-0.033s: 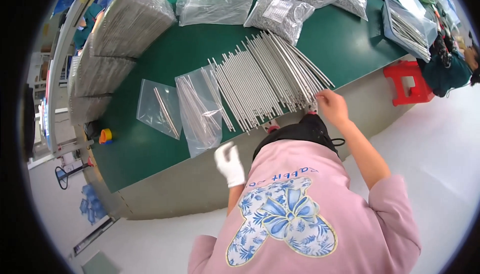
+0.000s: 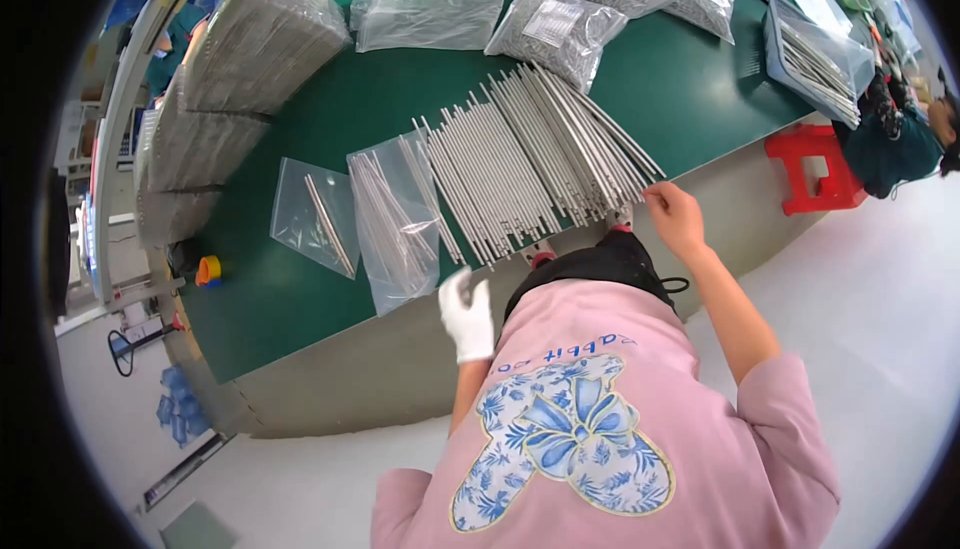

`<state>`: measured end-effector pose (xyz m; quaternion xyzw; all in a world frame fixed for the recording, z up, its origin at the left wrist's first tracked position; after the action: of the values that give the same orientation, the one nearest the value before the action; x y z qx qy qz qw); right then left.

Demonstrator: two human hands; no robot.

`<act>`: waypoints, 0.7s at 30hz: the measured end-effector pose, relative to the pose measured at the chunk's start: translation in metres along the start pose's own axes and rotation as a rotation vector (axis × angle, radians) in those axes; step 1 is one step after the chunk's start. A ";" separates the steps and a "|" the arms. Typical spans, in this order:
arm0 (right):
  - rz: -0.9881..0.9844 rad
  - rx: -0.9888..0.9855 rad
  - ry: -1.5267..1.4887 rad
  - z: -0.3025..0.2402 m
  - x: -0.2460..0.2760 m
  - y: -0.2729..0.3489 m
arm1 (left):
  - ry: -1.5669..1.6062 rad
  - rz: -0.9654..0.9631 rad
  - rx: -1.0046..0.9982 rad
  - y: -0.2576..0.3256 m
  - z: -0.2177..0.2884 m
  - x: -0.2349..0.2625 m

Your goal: Sorting and packing metal rods into plastic bags at a factory workbench.

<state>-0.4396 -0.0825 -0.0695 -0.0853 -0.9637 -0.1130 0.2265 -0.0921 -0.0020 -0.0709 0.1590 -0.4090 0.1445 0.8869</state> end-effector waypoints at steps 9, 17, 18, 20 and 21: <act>0.062 0.023 0.050 0.023 0.079 -0.009 | -0.710 -0.185 0.552 -0.069 0.033 -0.048; 0.187 -0.042 0.077 0.058 0.138 -0.020 | -0.848 -0.145 0.460 -0.097 0.044 -0.066; 0.222 -0.053 0.071 0.064 0.144 -0.021 | -0.877 -0.109 0.405 -0.096 0.058 -0.061; 0.302 -0.016 0.082 0.077 0.160 -0.023 | -0.978 -0.041 0.370 -0.089 0.076 -0.059; 0.333 0.027 0.098 0.084 0.167 -0.024 | -0.893 -0.095 0.392 -0.088 0.073 -0.057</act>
<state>-0.6268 -0.0649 -0.0708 -0.2353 -0.9254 -0.0648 0.2899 -0.1432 -0.1178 -0.0842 0.3877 -0.7069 0.0960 0.5837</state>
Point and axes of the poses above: each hand's wrist, its own y-axis away from the middle knuckle, its own x-axis out of the back of the hand, z = x × y, the point moved 6 cm from there along -y, towards the middle knuckle, and after that the axes turned 15 degrees about -y, right-handed, at the moved point
